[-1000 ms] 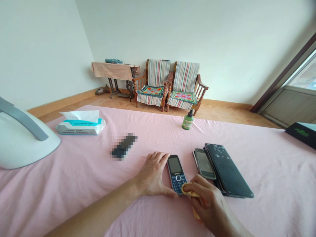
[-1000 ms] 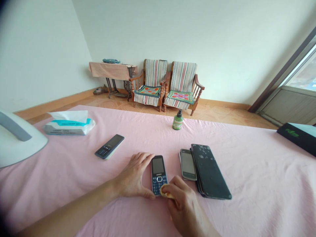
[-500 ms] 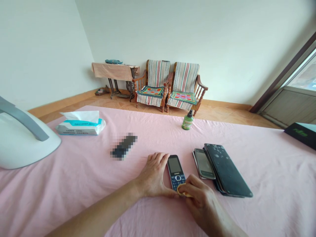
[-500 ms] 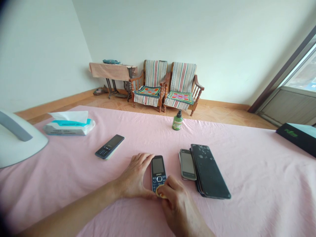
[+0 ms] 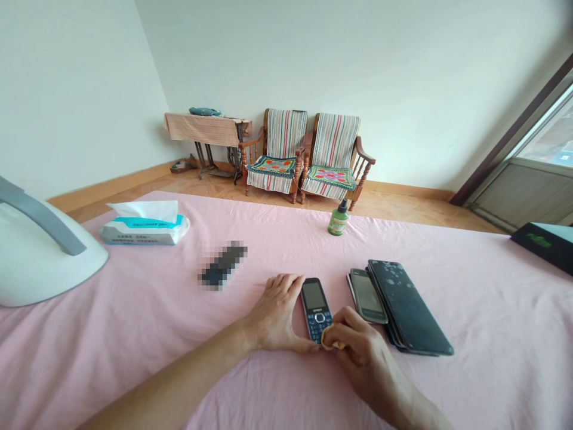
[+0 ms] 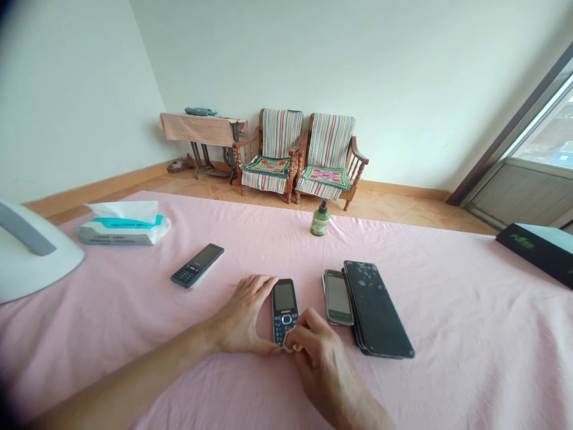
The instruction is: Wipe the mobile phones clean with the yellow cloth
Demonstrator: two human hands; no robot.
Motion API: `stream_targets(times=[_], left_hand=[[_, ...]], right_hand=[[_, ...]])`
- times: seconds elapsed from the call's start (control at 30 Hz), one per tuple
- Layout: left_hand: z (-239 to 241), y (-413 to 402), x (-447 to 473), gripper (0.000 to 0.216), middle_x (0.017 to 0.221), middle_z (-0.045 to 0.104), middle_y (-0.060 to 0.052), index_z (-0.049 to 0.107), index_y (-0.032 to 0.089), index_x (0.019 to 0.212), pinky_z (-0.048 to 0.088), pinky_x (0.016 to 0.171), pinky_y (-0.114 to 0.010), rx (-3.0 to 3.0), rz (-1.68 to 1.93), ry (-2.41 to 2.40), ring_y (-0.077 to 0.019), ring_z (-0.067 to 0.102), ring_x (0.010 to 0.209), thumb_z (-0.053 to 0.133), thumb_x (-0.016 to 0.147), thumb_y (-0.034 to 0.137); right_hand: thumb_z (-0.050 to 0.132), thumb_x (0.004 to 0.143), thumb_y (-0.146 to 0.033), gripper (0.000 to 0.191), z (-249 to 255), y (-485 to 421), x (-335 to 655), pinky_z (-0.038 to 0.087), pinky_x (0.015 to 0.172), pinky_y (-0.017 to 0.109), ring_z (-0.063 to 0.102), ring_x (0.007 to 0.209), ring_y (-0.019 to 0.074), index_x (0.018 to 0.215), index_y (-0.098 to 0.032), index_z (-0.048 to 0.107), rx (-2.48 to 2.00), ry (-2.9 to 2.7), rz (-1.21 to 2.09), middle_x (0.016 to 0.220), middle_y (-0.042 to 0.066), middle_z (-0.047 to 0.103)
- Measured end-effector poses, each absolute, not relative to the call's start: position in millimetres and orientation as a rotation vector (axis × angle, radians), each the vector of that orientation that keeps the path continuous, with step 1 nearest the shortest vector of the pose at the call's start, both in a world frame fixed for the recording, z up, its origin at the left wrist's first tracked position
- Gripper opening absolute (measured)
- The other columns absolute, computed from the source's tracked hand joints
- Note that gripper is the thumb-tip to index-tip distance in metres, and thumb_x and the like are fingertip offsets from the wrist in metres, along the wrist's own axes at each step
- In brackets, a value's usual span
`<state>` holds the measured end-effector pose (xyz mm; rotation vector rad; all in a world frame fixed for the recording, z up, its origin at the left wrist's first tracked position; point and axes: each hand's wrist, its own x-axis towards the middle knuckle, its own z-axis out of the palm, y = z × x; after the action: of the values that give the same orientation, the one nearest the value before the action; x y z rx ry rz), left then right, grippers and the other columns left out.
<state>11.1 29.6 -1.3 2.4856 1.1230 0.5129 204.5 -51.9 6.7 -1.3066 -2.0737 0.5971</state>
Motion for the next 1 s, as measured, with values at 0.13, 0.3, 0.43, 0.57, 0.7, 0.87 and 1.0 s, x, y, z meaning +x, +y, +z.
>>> stream_targets(times=[0.13,0.3,0.43,0.57,0.7,0.87,1.0], left_hand=[[-3,30,12,0.116,0.127,0.046,-0.016,0.032,0.017,0.137,0.030,0.100,-0.055,2.501,0.500,1.139,-0.0380,0.043,0.114,0.071,0.043,0.073],[-4,28,15,0.112,0.125,0.046,-0.015,0.033,0.017,0.135,0.031,0.100,-0.052,2.510,0.525,1.149,-0.0368,0.043,0.113,0.071,0.044,0.072],[-3,27,15,0.110,0.124,0.047,-0.015,0.034,0.016,0.134,0.032,0.099,-0.051,2.521,0.544,1.136,-0.0360,0.044,0.111,0.071,0.045,0.069],[-2,28,13,0.111,0.125,0.047,-0.015,0.033,0.015,0.134,0.032,0.099,-0.050,2.533,0.538,1.118,-0.0354,0.044,0.111,0.072,0.045,0.068],[-3,29,12,0.113,0.127,0.046,-0.016,0.033,0.013,0.135,0.031,0.100,-0.052,2.544,0.504,1.126,-0.0362,0.043,0.113,0.070,0.046,0.071],[-3,29,12,0.116,0.129,0.045,-0.017,0.032,0.013,0.137,0.030,0.101,-0.055,2.523,0.484,1.135,-0.0379,0.042,0.115,0.069,0.045,0.074],[-2,29,13,0.113,0.128,0.045,-0.016,0.033,0.014,0.136,0.031,0.101,-0.054,2.511,0.493,1.148,-0.0372,0.042,0.116,0.069,0.047,0.074]], right_hand=[[0.038,0.073,0.009,0.039,5,-45,206,0.042,0.069,0.024,0.053,0.078,0.0139,0.085,-0.020,0.061,-1.313,-2.032,0.576,0.088,0.002,0.051],[0.037,0.073,0.009,0.041,4,-44,204,0.042,0.073,0.028,0.052,0.083,0.0162,0.089,-0.021,0.062,-1.298,-2.078,0.586,0.089,0.003,0.052],[0.039,0.072,0.008,0.033,5,-48,199,0.040,0.069,0.027,0.052,0.078,0.0161,0.077,-0.019,0.057,-1.328,-2.088,0.556,0.084,0.003,0.053],[0.042,0.071,0.008,0.030,7,-54,199,0.038,0.065,0.025,0.052,0.074,0.0148,0.072,-0.019,0.056,-1.309,-2.105,0.563,0.079,0.002,0.052],[0.043,0.073,0.005,0.030,3,-53,204,0.040,0.064,0.024,0.053,0.073,0.0144,0.080,-0.019,0.059,-1.311,-1.952,0.493,0.083,0.002,0.053],[0.040,0.075,0.005,0.037,-3,-46,206,0.041,0.068,0.025,0.054,0.076,0.0156,0.090,-0.020,0.062,-1.359,-1.937,0.482,0.086,0.004,0.054],[0.040,0.070,0.007,0.036,-5,-50,204,0.039,0.063,0.024,0.053,0.072,0.0145,0.082,-0.019,0.061,-1.369,-2.009,0.512,0.081,0.002,0.051]])
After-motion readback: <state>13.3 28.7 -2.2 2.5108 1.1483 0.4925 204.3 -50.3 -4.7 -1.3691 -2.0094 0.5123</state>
